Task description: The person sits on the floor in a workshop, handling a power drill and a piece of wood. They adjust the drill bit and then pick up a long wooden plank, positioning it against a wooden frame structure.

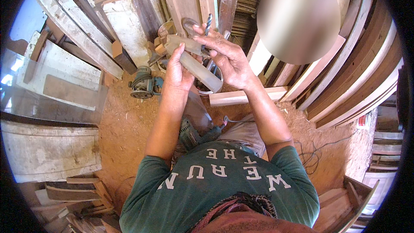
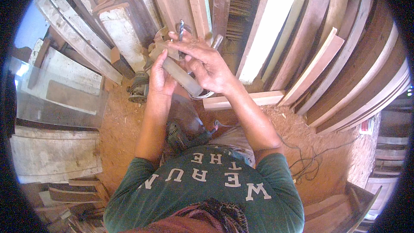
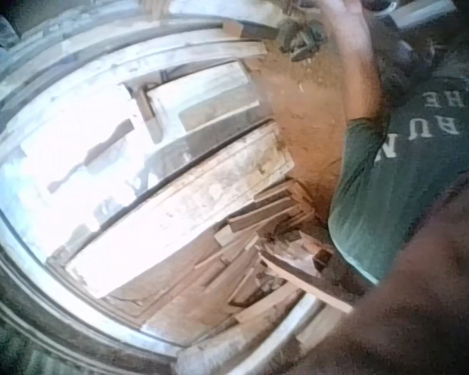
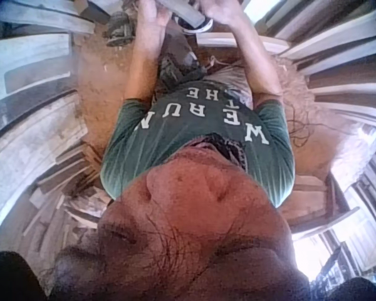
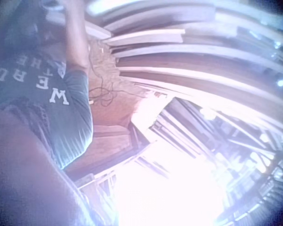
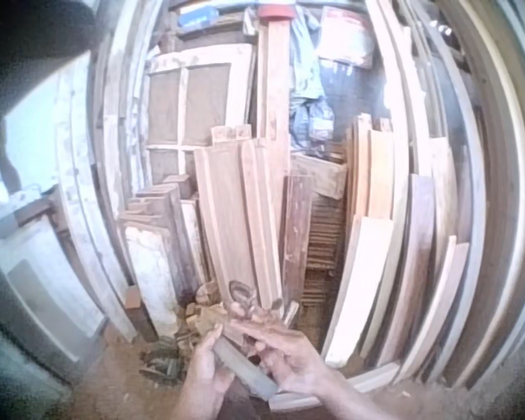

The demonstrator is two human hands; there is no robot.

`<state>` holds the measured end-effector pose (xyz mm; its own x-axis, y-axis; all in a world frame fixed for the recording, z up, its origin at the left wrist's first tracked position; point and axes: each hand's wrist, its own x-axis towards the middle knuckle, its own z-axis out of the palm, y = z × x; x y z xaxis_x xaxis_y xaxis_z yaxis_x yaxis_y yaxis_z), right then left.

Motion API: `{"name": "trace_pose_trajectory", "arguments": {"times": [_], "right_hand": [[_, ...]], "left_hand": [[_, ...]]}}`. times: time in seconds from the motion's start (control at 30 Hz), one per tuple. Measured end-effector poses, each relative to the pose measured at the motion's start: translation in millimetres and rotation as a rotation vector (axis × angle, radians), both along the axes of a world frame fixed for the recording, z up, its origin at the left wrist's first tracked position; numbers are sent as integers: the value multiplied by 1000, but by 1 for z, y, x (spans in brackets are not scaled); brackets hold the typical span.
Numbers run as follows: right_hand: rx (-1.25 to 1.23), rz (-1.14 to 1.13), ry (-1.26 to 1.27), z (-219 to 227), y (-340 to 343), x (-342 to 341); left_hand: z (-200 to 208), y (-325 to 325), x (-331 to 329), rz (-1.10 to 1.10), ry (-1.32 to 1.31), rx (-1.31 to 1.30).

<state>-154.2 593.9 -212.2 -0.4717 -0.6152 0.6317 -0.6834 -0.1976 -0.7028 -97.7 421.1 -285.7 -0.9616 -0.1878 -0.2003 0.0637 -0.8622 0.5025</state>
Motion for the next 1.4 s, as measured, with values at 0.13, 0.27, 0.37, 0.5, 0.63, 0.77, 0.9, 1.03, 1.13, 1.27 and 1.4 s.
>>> {"name": "trace_pose_trajectory", "arguments": {"times": [0.13, 0.27, 0.37, 0.5, 0.63, 0.77, 0.9, 1.03, 1.13, 1.27, 1.4], "right_hand": [[-86, -65, -21, 7, 1, 1], [-109, -386, 83, 18, 14, 0], [112, -526, 61, 44, 30, 15], [343, -643, 56, 70, 40, 37], [511, -582, 392, 68, 46, 39], [540, -625, 549, 59, 38, 39], [512, -590, 600, 50, 24, 33], [441, -507, 618, 40, 11, 26], [360, -409, 542, 35, 11, 22], [199, -362, 295, 38, 19, 21], [246, -481, -131, 23, 23, 21]], "left_hand": [[15, 12, 0, 85, -18, -10], [17, 13, 1, 100, -55, 13], [18, 10, 4, 134, -68, 42], [8, 8, -1, 162, -56, 83], [14, 14, -2, 208, -84, 67], [20, 18, -1, 254, -98, 47], [16, 19, -2, 251, -95, 32], [10, 18, -3, 208, -39, 41], [10, 16, -1, 189, -21, 60], [9, 16, 3, 225, -65, 61], [8, 17, 6, 268, -80, 47]]}}
